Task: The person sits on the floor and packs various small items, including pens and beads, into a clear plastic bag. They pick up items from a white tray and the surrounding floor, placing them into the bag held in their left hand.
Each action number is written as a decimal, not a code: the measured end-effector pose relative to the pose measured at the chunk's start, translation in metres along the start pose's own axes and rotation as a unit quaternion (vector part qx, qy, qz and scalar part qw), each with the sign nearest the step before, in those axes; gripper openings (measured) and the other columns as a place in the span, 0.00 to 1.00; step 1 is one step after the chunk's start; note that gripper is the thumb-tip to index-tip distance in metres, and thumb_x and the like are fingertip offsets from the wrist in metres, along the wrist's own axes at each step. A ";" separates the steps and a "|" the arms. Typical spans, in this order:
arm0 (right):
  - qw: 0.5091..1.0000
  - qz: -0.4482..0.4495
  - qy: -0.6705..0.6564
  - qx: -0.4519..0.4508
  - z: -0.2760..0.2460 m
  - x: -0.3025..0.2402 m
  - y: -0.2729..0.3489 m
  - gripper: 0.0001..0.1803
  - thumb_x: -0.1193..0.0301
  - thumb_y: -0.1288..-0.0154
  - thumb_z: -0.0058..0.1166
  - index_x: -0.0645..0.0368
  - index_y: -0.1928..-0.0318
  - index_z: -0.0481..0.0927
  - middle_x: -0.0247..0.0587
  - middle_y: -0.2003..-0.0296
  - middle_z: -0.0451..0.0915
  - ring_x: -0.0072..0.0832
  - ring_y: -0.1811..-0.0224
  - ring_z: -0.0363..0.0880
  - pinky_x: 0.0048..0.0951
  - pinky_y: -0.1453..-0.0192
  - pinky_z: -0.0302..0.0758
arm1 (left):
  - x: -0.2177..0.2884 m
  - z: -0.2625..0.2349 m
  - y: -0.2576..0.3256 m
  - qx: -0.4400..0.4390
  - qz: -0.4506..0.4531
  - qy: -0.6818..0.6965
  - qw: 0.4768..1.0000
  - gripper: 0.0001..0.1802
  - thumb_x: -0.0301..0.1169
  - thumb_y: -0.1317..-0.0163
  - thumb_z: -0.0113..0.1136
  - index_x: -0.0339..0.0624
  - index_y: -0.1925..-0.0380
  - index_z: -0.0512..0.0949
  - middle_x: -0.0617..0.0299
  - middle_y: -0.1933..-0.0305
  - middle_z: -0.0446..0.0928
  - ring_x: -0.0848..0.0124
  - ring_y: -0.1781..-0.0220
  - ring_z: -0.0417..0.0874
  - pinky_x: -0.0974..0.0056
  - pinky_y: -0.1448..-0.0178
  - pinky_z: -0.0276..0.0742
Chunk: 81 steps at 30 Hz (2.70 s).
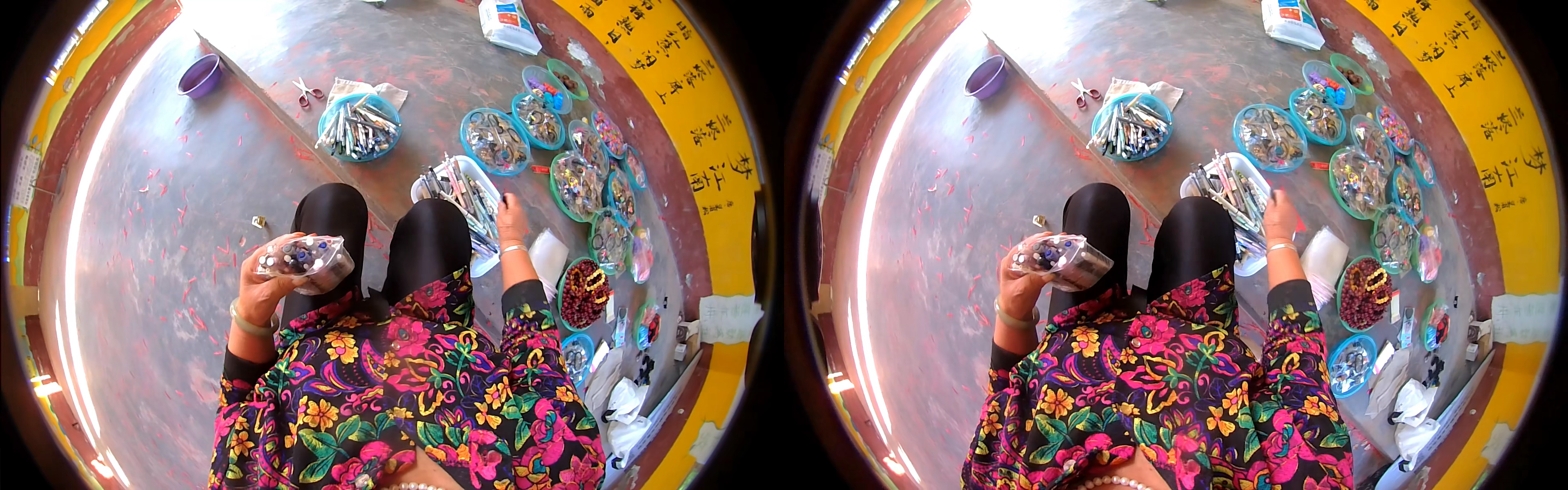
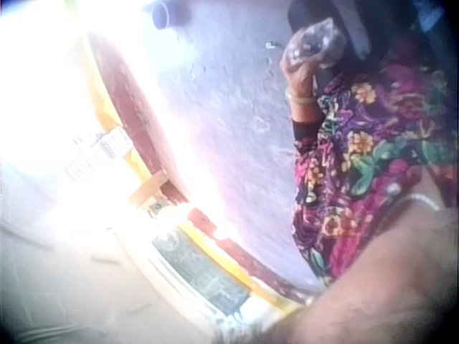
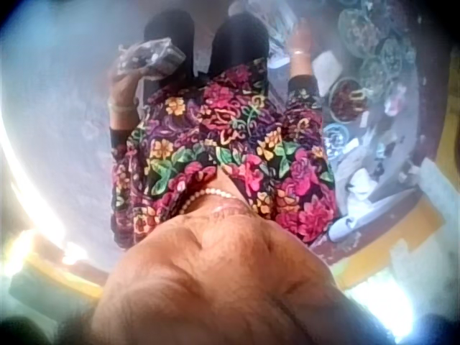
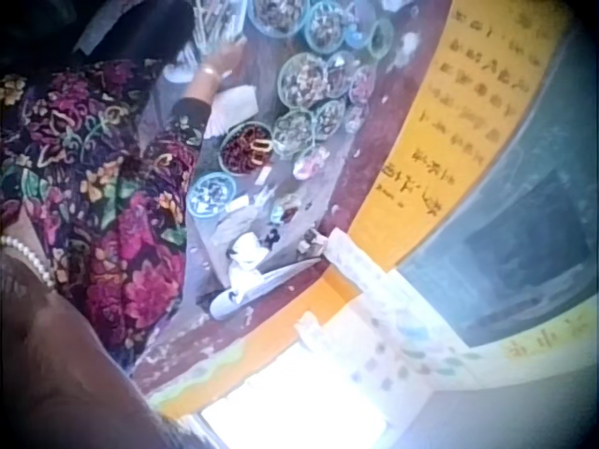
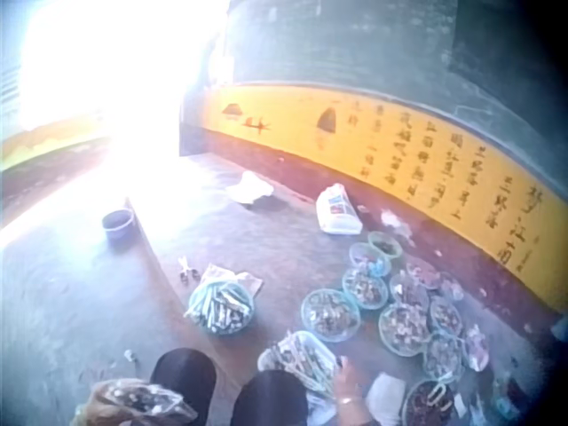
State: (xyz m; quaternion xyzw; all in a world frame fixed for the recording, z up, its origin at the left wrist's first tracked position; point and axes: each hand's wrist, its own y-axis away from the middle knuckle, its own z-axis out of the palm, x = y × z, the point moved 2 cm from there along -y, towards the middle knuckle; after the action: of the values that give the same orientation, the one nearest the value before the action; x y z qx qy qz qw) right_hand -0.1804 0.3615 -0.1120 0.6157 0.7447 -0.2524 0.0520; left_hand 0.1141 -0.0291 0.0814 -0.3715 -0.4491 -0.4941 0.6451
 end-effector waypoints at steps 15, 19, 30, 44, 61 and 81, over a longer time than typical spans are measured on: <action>0.669 0.199 -0.644 -0.313 -0.131 -0.151 0.082 0.09 0.72 0.32 0.48 0.60 0.55 0.77 0.37 0.64 0.79 0.27 0.65 0.82 0.18 0.69 0.74 | -0.001 -0.001 -0.002 0.006 0.004 -0.016 1.000 0.29 0.16 0.55 0.63 0.27 0.48 0.71 0.55 0.51 0.78 0.68 0.50 0.78 0.64 0.43 0.72; 0.684 0.090 -0.572 -0.445 -0.144 -0.173 0.109 0.12 0.82 0.37 0.43 0.64 0.57 0.78 0.38 0.61 0.77 0.27 0.58 0.79 0.23 0.53 0.74 | -0.004 -0.006 0.001 -0.006 -0.001 -0.008 1.000 0.28 0.15 0.52 0.61 0.30 0.47 0.71 0.56 0.49 0.77 0.70 0.49 0.77 0.65 0.43 0.72; 0.836 -0.465 -0.070 -0.284 -0.161 -0.193 0.123 0.19 0.81 0.54 0.56 0.57 0.57 0.78 0.43 0.66 0.72 0.38 0.62 0.75 0.34 0.58 0.72 | -0.003 -0.004 0.001 -0.005 0.004 0.021 1.000 0.27 0.16 0.52 0.62 0.30 0.48 0.71 0.55 0.49 0.77 0.68 0.47 0.78 0.63 0.41 0.71; 0.767 -0.221 -0.593 -0.104 -0.234 -0.283 0.047 0.31 0.84 0.40 0.54 0.56 0.39 0.57 0.53 0.61 0.79 0.32 0.60 0.81 0.29 0.55 0.79 | -0.003 0.000 -0.003 -0.046 -0.020 0.039 0.998 0.28 0.18 0.49 0.63 0.31 0.46 0.70 0.57 0.48 0.77 0.70 0.47 0.77 0.64 0.40 0.70; 0.686 -0.191 -0.674 -0.194 -0.182 -0.357 0.054 0.24 0.80 0.34 0.49 0.59 0.40 0.58 0.50 0.59 0.78 0.30 0.59 0.81 0.25 0.56 0.80 | 0.003 0.012 -0.002 -0.063 -0.034 0.038 0.997 0.28 0.19 0.50 0.64 0.34 0.45 0.71 0.60 0.50 0.78 0.74 0.50 0.77 0.66 0.42 0.71; 0.712 -0.229 -0.630 -0.210 -0.186 -0.361 0.054 0.21 0.81 0.35 0.51 0.61 0.44 0.63 0.47 0.61 0.79 0.26 0.60 0.80 0.25 0.55 0.79 | -0.006 0.007 -0.001 -0.074 -0.045 0.070 0.994 0.30 0.22 0.49 0.66 0.35 0.44 0.70 0.60 0.48 0.76 0.73 0.47 0.76 0.65 0.40 0.70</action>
State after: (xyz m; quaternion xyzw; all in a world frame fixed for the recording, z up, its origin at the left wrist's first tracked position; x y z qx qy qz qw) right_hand -0.0002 0.1278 0.1727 0.0976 0.6909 -0.4236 0.5777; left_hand 0.1110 -0.0210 0.0779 -0.3627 -0.3813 -0.5793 0.6225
